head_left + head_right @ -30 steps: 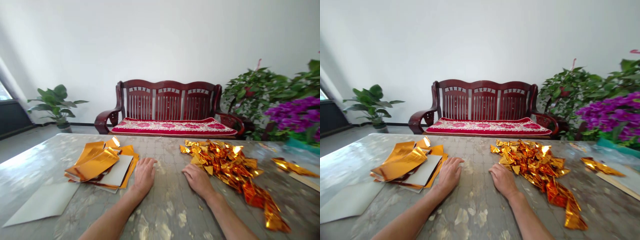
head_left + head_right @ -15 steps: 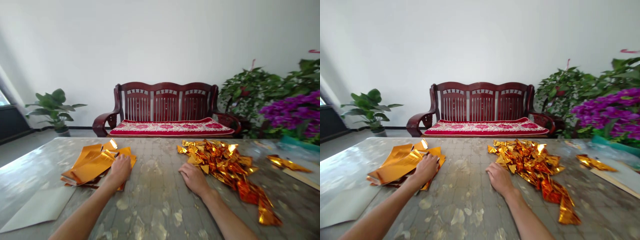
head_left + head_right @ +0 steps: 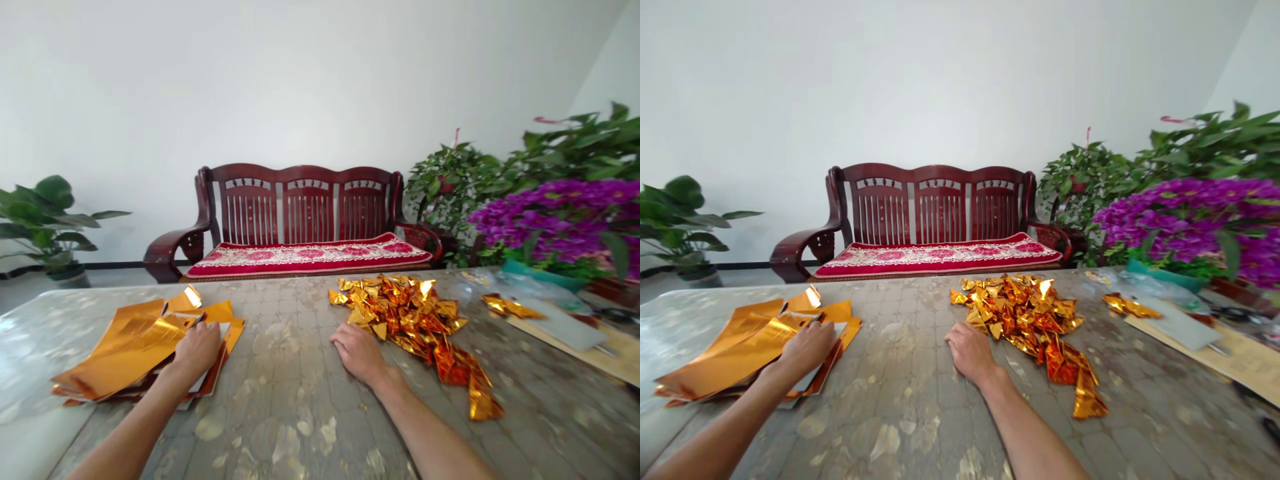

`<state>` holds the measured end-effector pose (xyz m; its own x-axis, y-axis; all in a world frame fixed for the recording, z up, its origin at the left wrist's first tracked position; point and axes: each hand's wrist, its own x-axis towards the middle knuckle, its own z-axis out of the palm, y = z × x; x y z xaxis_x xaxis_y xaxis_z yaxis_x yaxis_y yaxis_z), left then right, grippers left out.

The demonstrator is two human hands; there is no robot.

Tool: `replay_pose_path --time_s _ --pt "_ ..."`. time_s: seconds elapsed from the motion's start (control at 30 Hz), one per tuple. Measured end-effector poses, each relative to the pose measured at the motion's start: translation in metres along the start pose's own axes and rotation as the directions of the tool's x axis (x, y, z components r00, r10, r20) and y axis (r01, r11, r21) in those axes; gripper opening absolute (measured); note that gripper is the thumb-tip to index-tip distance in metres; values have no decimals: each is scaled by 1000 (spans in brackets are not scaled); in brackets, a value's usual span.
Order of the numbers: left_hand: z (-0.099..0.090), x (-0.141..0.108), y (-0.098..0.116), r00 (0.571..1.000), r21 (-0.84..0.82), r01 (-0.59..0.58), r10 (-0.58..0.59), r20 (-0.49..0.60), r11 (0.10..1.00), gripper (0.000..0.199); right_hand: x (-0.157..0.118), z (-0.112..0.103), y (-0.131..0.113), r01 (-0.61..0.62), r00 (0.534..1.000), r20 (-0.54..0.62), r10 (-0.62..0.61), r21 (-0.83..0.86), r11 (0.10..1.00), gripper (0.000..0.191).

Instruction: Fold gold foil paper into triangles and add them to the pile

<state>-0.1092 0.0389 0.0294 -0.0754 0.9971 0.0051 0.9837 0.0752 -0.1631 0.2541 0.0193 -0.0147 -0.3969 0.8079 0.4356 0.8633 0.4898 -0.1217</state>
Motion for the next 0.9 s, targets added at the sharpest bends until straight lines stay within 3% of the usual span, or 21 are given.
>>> replay_pose_path --time_s 0.13,0.27,0.4,0.6,0.9 --pt "-1 -1 3 1000 12 10 -9 -27 1000 38 0 -8 4 -124 978 -172 116 -37 992 23" --pt "4 -5 5 996 16 17 -16 -85 1000 35 -5 -29 23 -353 864 -424 273 -122 927 22" --pt "11 -15 12 989 -30 -25 20 -147 999 35 -14 -46 47 -589 747 -507 430 -205 782 32" --pt "20 -29 27 940 -44 -160 138 -311 986 31 -18 -46 61 -637 763 -406 503 -339 692 40" --pt "19 -33 32 877 -160 -282 186 -444 946 31 -27 -48 71 -644 753 -407 517 -296 706 33"
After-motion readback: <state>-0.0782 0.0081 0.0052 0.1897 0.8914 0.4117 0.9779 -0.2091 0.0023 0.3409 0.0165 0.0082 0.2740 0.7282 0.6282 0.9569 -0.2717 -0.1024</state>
